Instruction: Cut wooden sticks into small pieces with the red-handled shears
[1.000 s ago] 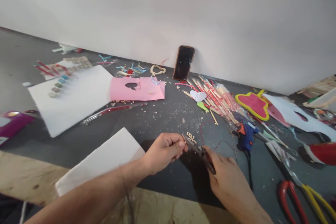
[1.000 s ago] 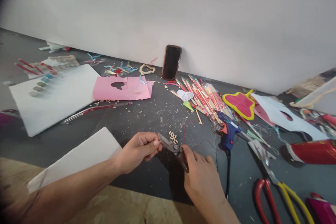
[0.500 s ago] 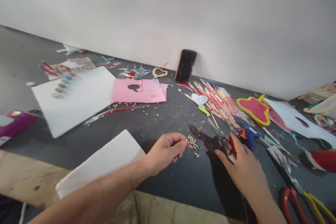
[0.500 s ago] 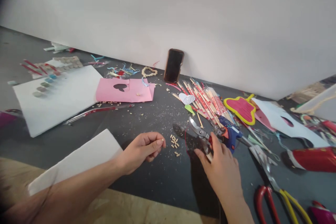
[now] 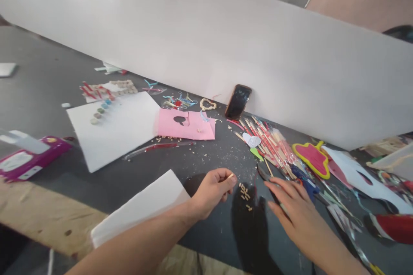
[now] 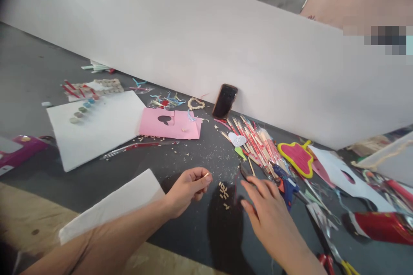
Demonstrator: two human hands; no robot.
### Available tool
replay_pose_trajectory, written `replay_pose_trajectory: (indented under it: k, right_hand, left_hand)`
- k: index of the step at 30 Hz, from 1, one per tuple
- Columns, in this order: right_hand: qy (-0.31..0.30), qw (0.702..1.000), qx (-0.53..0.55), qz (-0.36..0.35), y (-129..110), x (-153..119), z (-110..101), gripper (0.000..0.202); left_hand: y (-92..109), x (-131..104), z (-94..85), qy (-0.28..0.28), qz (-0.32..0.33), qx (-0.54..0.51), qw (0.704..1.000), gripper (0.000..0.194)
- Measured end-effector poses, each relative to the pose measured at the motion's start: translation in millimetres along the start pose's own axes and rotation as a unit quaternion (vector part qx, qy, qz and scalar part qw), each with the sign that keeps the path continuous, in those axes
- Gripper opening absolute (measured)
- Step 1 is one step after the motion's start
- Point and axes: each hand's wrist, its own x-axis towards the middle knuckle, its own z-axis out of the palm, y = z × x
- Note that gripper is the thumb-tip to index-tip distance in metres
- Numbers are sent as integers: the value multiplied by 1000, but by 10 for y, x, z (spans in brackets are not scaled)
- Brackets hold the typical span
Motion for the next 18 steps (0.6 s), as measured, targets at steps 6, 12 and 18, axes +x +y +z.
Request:
replay_pose_trajectory:
  k: [6,12,18]
  right_hand:
    - [4,991,-107,-80,-127,1518,-380,31]
    - [-6,981,-186,-52,-232,2967,-22,23]
    - [-37,967,-250,-23,-295,3746,350,32]
  left_hand:
    - [49,22,7,8,-19,-29,999,34]
    - [119,59,-37,29,-37,-67,997,39]
    - [101,136,-46,22,-104,-111,988,56]
